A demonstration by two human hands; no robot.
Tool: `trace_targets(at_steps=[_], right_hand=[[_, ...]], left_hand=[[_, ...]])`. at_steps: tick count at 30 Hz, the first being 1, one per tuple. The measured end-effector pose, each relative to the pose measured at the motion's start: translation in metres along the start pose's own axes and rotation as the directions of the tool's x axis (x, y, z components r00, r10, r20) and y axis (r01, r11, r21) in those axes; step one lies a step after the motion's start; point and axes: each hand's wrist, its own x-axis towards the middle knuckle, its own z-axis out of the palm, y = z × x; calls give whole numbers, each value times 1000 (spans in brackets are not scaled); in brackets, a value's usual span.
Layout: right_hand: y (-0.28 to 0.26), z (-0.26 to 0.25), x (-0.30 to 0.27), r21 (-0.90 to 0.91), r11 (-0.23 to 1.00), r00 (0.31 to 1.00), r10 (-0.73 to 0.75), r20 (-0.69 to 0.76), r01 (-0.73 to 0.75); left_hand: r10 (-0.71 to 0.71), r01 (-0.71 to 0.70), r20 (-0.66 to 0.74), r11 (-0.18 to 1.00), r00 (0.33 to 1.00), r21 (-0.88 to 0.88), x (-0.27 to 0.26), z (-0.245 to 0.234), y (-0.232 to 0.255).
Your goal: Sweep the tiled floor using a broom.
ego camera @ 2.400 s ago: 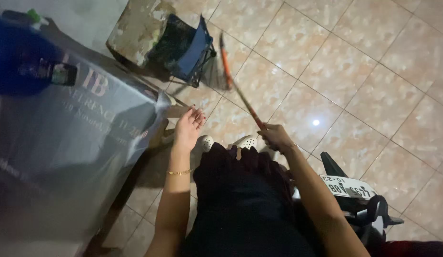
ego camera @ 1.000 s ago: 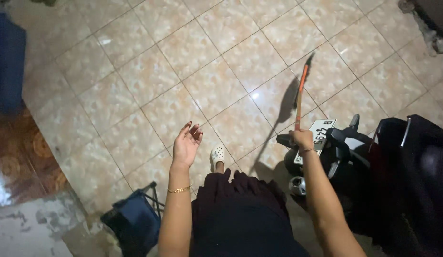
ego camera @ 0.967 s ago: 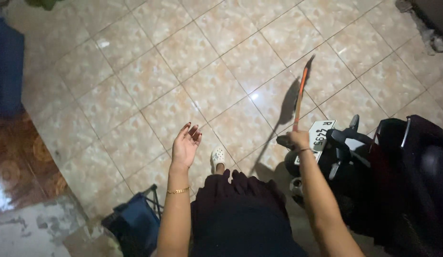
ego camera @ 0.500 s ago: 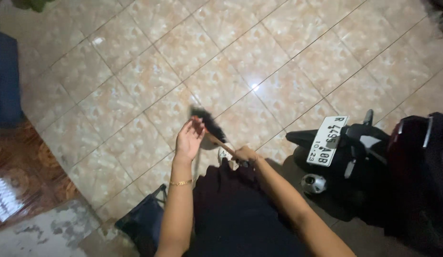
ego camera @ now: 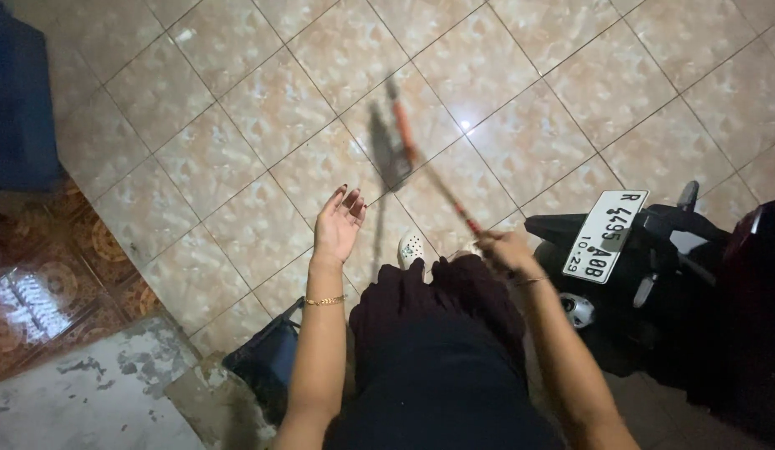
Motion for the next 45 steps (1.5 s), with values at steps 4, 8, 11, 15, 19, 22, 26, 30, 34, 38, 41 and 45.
trace_targets(at_steps=[4,8,11,15,19,22,26,30,34,38,41,45], right_hand=[[-22,-42,-1,-79,997,969,-9,-247,-11],[-3,-61,62,113,986,930,-75,-360,124],[-10,-52,97,71,993,911,-56,-409,93],[-10,-28,144,-73,997,953,8,-303,-31],[-5,20,174,-431,898,984,-146,-106,87],[-45,32,161,-648,719,968,-169,185,249],[-106,-11,135,-410,906,896,94,435,104],[-172,-89,92,-478,867,928,49,369,144],[-204,-193,63,-550,832,971,65,229,74],[-206,-278,93,-636,771,999,-2,54,36],[-209,-295,134,-676,733,995,23,-93,-80],[-176,-280,224,-509,848,959,-3,-284,-148]], left_hand=[[24,-24,-28,1000,999,-10,-4,2,10],[42,-43,-54,999,998,-31,-4,1,10],[56,-59,-73,997,996,-48,-1,-1,3],[61,-68,-95,996,994,-65,3,17,-2],[74,-88,-133,991,988,-99,17,42,-6],[118,-130,-100,985,988,-116,35,59,-9],[157,-166,-92,981,983,-101,60,88,-21],[140,-154,-116,982,983,-112,82,123,-23],[127,-144,-111,976,986,-163,103,133,-28],[169,-196,-163,967,972,-163,105,144,-23],[201,-239,-210,955,957,-176,100,138,-23],[216,-276,-274,939,937,-207,87,127,-29]])
